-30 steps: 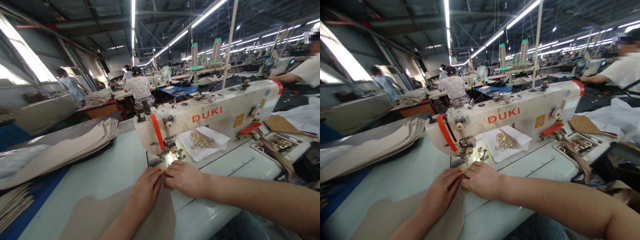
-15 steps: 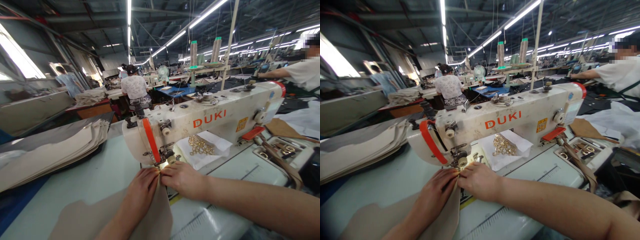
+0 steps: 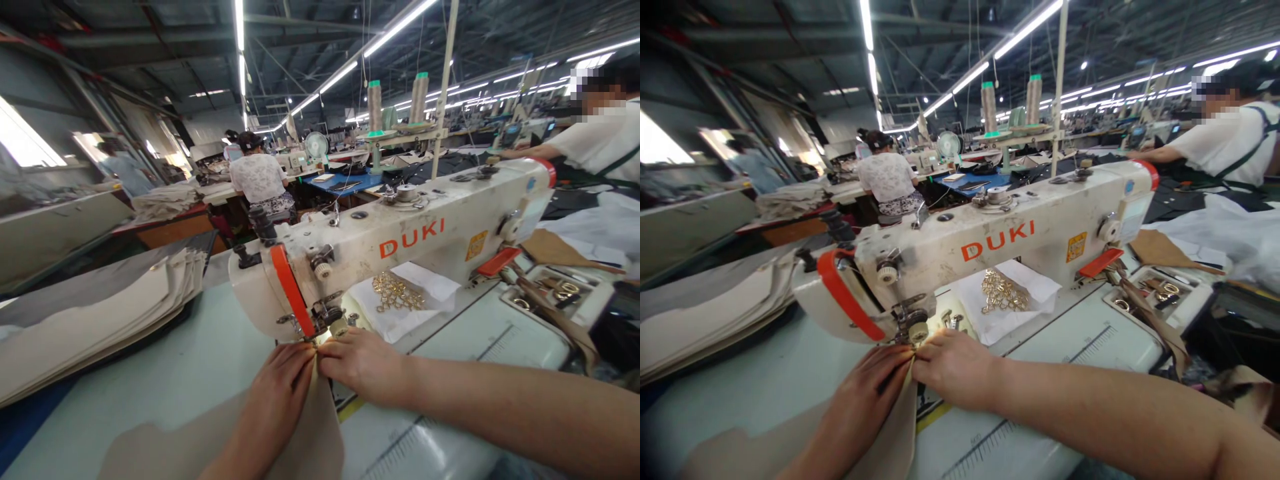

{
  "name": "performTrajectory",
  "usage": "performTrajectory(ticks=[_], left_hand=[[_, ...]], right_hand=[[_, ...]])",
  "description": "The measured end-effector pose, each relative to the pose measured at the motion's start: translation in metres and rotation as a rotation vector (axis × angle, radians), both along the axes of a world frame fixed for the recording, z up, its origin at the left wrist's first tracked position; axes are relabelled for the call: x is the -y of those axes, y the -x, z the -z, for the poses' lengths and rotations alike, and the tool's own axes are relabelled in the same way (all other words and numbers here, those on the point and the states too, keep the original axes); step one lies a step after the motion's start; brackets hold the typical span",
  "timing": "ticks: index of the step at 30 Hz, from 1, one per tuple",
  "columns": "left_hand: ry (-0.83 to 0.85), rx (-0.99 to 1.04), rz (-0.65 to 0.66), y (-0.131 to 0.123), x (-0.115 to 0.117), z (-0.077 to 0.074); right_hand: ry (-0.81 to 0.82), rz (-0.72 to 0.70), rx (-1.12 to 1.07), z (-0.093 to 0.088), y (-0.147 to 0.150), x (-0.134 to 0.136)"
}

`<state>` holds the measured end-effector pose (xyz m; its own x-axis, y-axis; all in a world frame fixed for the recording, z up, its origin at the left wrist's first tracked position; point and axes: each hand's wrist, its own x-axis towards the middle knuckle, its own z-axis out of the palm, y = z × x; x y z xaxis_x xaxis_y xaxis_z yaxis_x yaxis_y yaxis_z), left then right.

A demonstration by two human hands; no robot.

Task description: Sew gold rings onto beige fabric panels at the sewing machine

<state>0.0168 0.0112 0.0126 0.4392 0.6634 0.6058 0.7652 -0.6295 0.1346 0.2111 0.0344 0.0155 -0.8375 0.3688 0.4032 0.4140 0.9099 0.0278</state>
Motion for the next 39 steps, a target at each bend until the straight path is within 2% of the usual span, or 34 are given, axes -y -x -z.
performTrajectory(ticks=[18, 25, 31, 39], left_hand=[[0.001, -0.010, 0.009, 0.001, 0.001, 0.000], [0.054, -0.117, -0.022, 0.001, 0.007, -0.003], [0.020, -0.196, -0.034, -0.002, 0.012, -0.004], [0.000, -0.274, -0.026, -0.001, 0.010, -0.002]], right_hand=[[-0.018, 0.020, -0.024, 0.004, 0.001, 0.001], [-0.027, -0.045, -0.003, 0.004, -0.004, 0.005], [0.006, -0.110, 0.046, 0.002, -0.006, 0.005], [0.035, -0.115, 0.072, -0.001, -0.007, 0.005]])
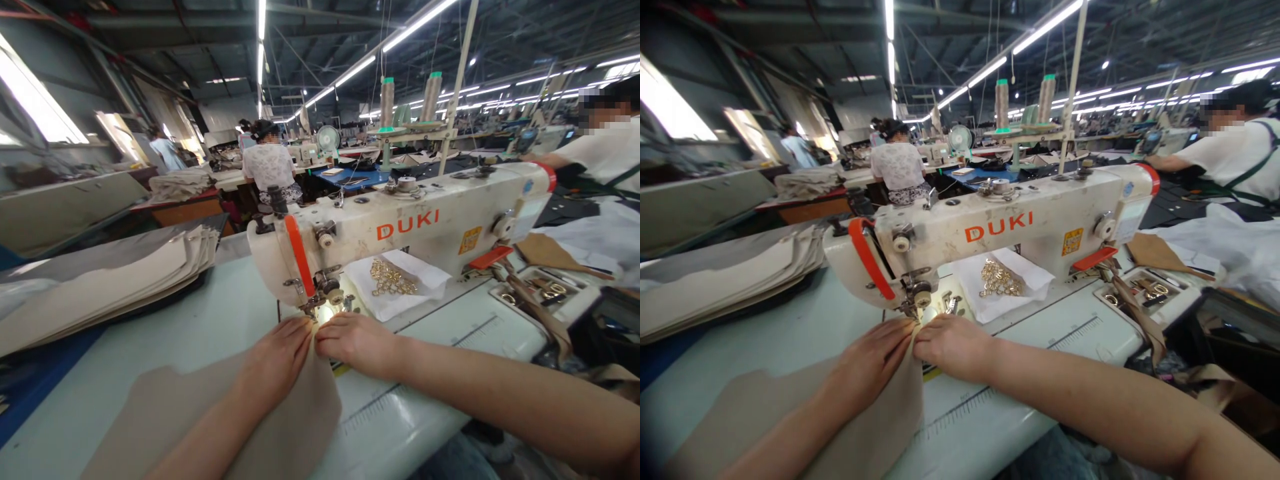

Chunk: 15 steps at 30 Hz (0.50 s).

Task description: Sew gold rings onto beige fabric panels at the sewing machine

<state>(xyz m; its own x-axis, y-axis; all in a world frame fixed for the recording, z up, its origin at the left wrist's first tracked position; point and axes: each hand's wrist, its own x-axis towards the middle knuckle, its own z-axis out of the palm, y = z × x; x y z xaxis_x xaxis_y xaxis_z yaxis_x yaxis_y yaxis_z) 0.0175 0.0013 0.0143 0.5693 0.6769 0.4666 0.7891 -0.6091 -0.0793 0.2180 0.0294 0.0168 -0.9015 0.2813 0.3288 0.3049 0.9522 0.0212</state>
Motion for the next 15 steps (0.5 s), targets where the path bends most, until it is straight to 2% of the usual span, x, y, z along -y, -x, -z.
performTrajectory(ticks=[15], left_hand=[[-0.022, 0.036, 0.033, 0.0022, -0.0055, -0.0034]], right_hand=[[-0.034, 0.012, -0.026, -0.0008, 0.0046, -0.0015]])
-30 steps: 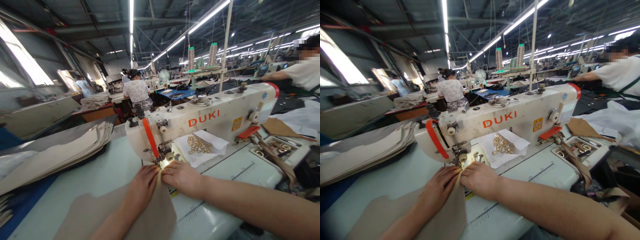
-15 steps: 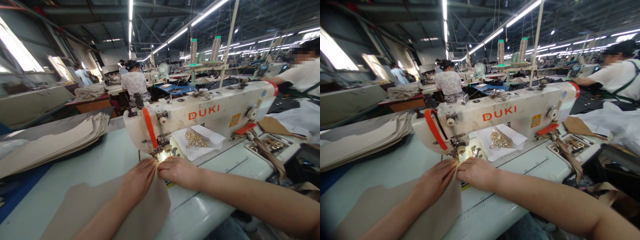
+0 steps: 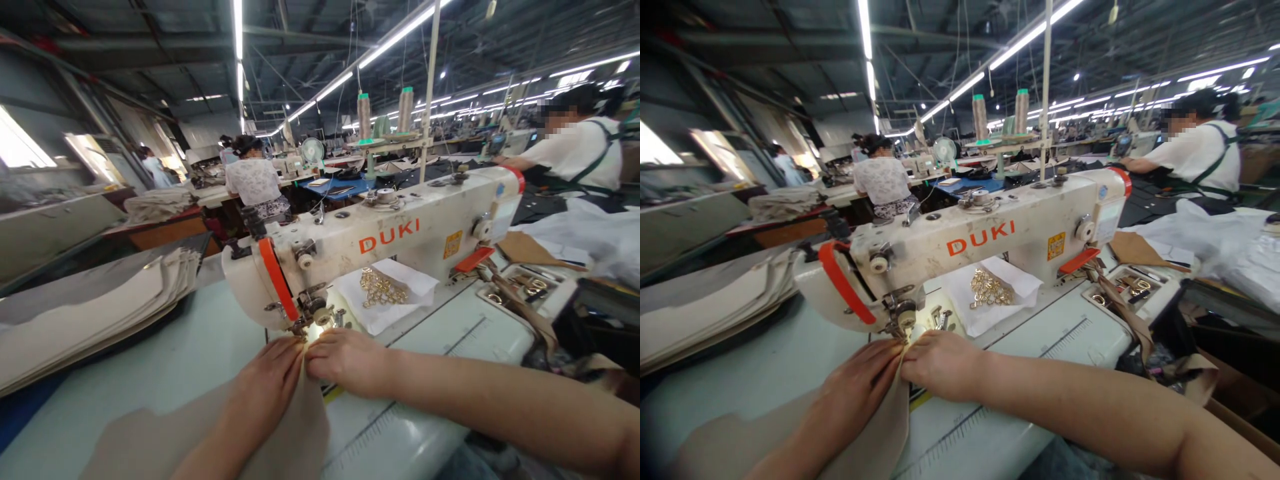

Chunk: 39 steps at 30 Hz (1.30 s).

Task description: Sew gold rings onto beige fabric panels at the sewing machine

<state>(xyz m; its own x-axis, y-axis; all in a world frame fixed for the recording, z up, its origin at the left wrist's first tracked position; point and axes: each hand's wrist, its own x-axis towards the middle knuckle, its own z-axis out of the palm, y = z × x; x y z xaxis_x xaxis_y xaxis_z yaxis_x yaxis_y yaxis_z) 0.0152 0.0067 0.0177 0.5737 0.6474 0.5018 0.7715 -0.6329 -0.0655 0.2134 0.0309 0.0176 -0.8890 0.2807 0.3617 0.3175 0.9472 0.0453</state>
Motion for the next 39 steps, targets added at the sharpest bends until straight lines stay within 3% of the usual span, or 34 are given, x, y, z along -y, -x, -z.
performTrajectory(ticks=[23, 33, 36, 39], left_hand=[[-0.034, 0.023, -0.051, -0.003, -0.002, 0.000], [0.032, 0.056, -0.087, -0.003, -0.005, 0.002], [0.026, 0.063, -0.091, -0.003, 0.007, 0.000], [0.048, 0.074, -0.099, 0.001, 0.034, -0.001]], right_hand=[[0.036, -0.001, -0.004, 0.001, 0.001, -0.003], [0.077, 0.002, -0.035, 0.003, -0.001, -0.005], [0.066, -0.039, -0.035, 0.005, -0.001, -0.002], [0.030, -0.139, -0.046, 0.006, 0.002, 0.008]])
